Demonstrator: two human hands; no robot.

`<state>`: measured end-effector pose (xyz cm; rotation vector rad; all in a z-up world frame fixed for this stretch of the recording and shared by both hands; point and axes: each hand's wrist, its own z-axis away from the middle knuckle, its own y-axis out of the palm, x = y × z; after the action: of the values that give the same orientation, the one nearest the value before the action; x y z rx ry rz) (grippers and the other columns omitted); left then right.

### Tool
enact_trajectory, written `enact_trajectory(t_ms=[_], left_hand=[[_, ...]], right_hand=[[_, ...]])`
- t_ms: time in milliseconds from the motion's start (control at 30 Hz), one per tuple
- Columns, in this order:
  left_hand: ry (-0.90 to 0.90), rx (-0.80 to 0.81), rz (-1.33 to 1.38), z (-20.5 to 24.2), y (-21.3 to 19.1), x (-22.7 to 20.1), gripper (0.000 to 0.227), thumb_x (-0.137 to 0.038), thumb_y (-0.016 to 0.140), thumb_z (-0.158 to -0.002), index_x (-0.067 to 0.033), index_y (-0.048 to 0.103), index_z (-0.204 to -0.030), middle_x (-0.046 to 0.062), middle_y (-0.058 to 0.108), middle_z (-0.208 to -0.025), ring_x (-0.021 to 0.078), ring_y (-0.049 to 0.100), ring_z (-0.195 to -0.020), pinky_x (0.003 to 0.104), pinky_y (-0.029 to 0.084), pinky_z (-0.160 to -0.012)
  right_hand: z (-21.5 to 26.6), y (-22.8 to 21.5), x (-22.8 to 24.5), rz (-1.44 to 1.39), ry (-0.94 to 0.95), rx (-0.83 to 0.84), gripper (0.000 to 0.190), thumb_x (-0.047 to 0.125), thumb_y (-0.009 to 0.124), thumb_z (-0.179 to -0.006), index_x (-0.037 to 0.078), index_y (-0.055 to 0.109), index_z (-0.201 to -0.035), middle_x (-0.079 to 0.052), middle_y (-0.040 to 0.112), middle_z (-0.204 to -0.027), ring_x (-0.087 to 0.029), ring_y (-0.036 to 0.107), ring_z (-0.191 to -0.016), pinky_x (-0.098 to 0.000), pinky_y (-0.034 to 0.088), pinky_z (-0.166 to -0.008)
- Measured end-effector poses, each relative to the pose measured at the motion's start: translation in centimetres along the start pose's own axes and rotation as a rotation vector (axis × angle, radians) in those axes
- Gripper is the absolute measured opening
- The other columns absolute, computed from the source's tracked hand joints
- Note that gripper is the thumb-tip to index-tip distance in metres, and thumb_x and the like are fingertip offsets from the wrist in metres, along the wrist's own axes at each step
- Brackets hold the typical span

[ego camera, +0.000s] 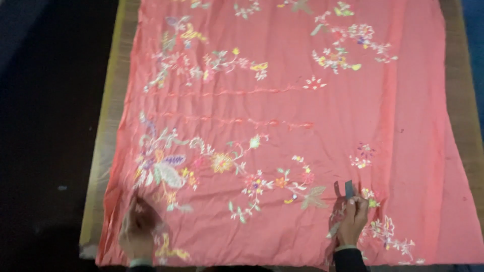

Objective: The person uses a small blade to cut and remove loose threads from a pink embroidered fabric laid out on a table. The hands repeatedly pull threads and snip them close to the fabric surface, then discard the cut pieces off-screen.

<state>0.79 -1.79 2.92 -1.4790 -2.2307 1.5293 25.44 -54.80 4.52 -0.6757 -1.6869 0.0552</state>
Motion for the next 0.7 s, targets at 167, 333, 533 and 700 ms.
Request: enact_trajectory(t_ms=[167,333,533,700], left_hand=[[0.343,0.09,-0.372,-3.9,7.7,-16.5,0.03,-0.014,0.053,-0.097,-0.0156,0.053,-0.127,-0.001,0.061,-0.104,0.0137,0.063,-0.069,0.03,0.043,-0.039],[0.695,0.232,0.378,-5.2,12.8,-31.6,0.021,-0.037,0.059,-0.103,-0.0315,0.072,-0.118,-0.005,0.076,-0.09,0.0139,0.075,-0.087,0.031,0.059,-0.071],[0.882,0.204,0.285,-5.6,18.0,-33.5,0.006,-0.025,0.073,-0.089,-0.0239,0.067,-0.088,-0.005,0.049,-0.085,0.0195,0.066,-0.076,0.031,0.056,-0.063],[0.8,0.707,0.287,-4.9,15.4,-31.9,0.008,-0.032,0.052,-0.102,-0.0302,0.059,-0.106,-0.005,0.06,-0.094,0.0235,0.072,-0.09,0.04,0.057,-0.075]], right_hand=[[0.3,2.3,12.0,-0.183,0.132,-0.097,0.016,0.027,0.053,-0.102,0.012,0.054,-0.103,-0.014,0.066,-0.109,-0.025,0.062,-0.103,-0.039,0.046,-0.09],[-0.9,5.6,22.2,-0.251,0.18,0.079,0.02,0.031,0.053,-0.097,0.012,0.058,-0.103,-0.01,0.059,-0.092,-0.023,0.056,-0.091,-0.0393,0.047,-0.085],[-3.4,8.4,10.7,-0.319,0.045,0.224,0.011,0.019,0.056,-0.102,0.01,0.061,-0.107,-0.006,0.059,-0.095,-0.02,0.055,-0.095,-0.0366,0.045,-0.087],[-2.7,8.0,12.1,-0.38,0.152,0.215,0.009,0.017,0.056,-0.103,0.011,0.061,-0.106,0.0,0.053,-0.094,-0.016,0.051,-0.092,-0.0306,0.042,-0.084]])
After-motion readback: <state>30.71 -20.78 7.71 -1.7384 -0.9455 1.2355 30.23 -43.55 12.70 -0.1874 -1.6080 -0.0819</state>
